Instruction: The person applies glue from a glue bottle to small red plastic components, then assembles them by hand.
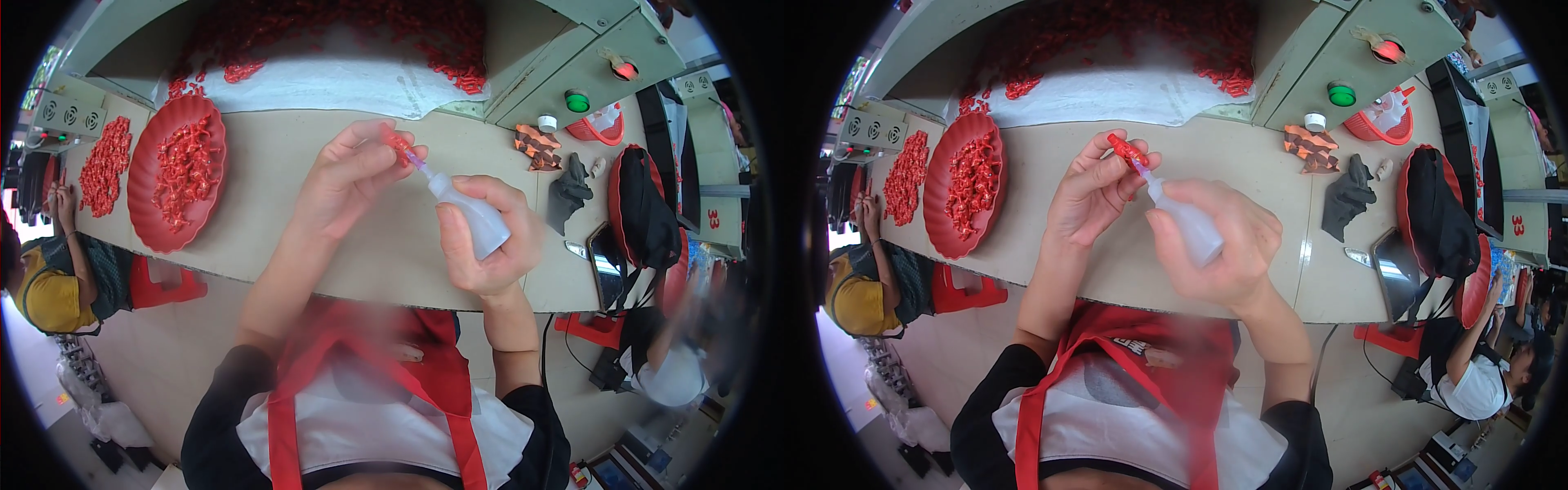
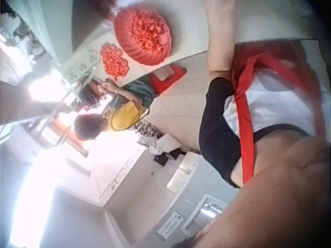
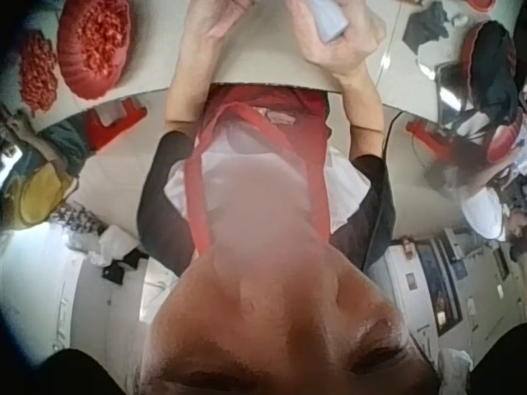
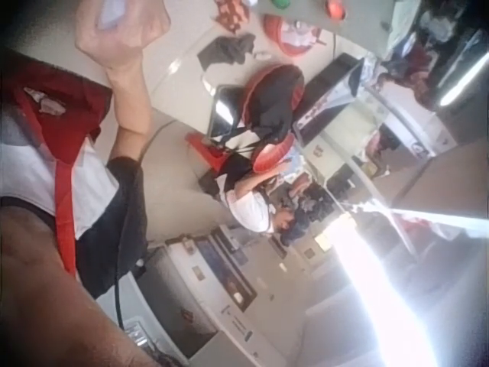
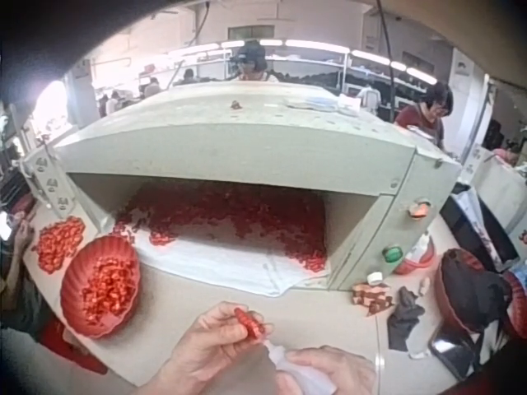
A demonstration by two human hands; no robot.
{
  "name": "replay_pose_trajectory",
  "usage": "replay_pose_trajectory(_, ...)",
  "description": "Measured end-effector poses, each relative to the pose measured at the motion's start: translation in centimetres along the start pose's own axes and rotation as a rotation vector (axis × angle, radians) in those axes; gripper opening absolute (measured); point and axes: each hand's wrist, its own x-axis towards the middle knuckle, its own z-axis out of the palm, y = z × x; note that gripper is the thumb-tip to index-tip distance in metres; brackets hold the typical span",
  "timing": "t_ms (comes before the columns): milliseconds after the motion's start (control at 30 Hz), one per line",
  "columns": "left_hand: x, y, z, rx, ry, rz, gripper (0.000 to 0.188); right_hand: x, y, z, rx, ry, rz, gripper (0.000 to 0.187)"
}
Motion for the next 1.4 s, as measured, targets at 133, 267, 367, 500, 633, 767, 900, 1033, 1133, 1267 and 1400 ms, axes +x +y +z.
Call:
replay_pose_trajectory(133,0.0,0.0,0.2,0.008,0.007,-0.012,0.021,-0.1,0.0,0.0,-0.002,0.004,0.012,0.026)
replay_pose_trajectory(267,0.0,-0.2,0.2,0.02,0.016,-0.004,0.022,0.0,0.2,0.0,-0.01,0.02,0.004,0.026)
replay_pose_trajectory(367,0.0,-0.2,0.2,0.027,0.003,0.001,0.022,-0.1,0.2,-0.3,-0.002,-0.01,0.033,0.025)
replay_pose_trajectory(500,0.1,0.1,-0.2,-0.009,0.041,0.03,0.022,0.0,0.8,-0.8,0.08,-0.042,0.197,0.028)
replay_pose_trajectory(633,0.4,1.4,-1.4,-0.211,0.134,0.082,0.021,1.3,2.0,-0.7,0.378,-0.025,0.69,0.036)
replay_pose_trajectory(767,0.7,3.6,-2.7,-0.373,0.167,0.214,0.02,1.9,4.6,0.9,0.51,-0.082,0.896,0.028)
replay_pose_trajectory(900,0.9,4.3,-3.1,-0.433,0.188,0.236,0.018,1.9,9.1,2.8,0.488,-0.207,0.892,0.024)
replay_pose_trajectory(1033,0.4,4.6,-3.1,-0.456,0.172,0.245,0.018,5.4,11.5,5.5,-0.276,-0.256,0.542,0.022)
replay_pose_trajectory(1133,0.5,4.3,-2.9,-0.449,0.16,0.234,0.018,7.8,12.6,6.5,-0.753,-0.256,0.228,0.021)
replay_pose_trajectory(1267,0.7,3.8,-2.8,-0.44,0.143,0.212,0.021,9.7,14.3,6.8,-1.04,-0.49,0.32,0.021)
replay_pose_trajectory(1400,0.5,3.7,-2.5,-0.408,0.163,0.221,0.026,9.5,13.4,6.6,-1.043,-0.466,0.265,0.021)
